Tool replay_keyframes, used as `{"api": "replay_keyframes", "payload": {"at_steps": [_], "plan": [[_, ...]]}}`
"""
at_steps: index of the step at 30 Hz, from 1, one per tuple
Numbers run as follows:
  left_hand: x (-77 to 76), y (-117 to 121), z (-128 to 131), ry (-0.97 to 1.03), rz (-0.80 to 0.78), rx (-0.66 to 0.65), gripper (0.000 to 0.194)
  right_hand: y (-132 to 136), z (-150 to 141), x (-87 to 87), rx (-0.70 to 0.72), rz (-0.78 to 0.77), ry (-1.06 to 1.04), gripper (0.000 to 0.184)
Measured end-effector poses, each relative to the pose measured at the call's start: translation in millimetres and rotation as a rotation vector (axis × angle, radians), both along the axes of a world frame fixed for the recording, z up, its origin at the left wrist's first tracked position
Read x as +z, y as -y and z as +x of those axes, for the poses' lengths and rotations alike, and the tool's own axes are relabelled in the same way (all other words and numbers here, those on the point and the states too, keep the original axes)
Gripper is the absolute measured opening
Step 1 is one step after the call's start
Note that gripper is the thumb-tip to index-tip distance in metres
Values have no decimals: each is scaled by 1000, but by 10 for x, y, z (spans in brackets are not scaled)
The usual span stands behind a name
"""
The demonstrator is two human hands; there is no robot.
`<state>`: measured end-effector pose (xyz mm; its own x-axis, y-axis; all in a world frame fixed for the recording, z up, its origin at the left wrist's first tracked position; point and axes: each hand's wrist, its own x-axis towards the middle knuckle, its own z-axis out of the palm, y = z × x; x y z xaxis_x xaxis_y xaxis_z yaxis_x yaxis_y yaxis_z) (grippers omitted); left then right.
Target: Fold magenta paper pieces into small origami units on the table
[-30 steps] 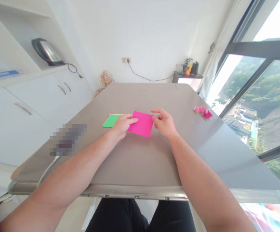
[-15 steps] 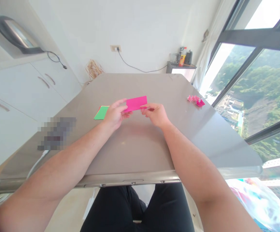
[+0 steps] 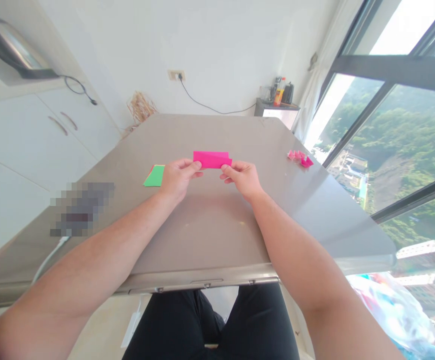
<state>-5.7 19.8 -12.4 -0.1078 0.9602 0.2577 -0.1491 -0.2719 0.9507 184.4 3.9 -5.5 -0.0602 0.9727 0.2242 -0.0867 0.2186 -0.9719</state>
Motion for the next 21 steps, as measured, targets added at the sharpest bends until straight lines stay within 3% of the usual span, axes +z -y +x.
{"api": "replay_keyframes", "payload": {"at_steps": [4,13,21], "plan": [[27,29,10,-2,17,-8,22,2,4,-5,21,5,-32,32],[70,79,42,-28,29,62,21,-24,-24,-30,-95,6,-37,30],[137,106,58,9,-34,66,27,-42,-32,-87,-122,23,34,30]]}}
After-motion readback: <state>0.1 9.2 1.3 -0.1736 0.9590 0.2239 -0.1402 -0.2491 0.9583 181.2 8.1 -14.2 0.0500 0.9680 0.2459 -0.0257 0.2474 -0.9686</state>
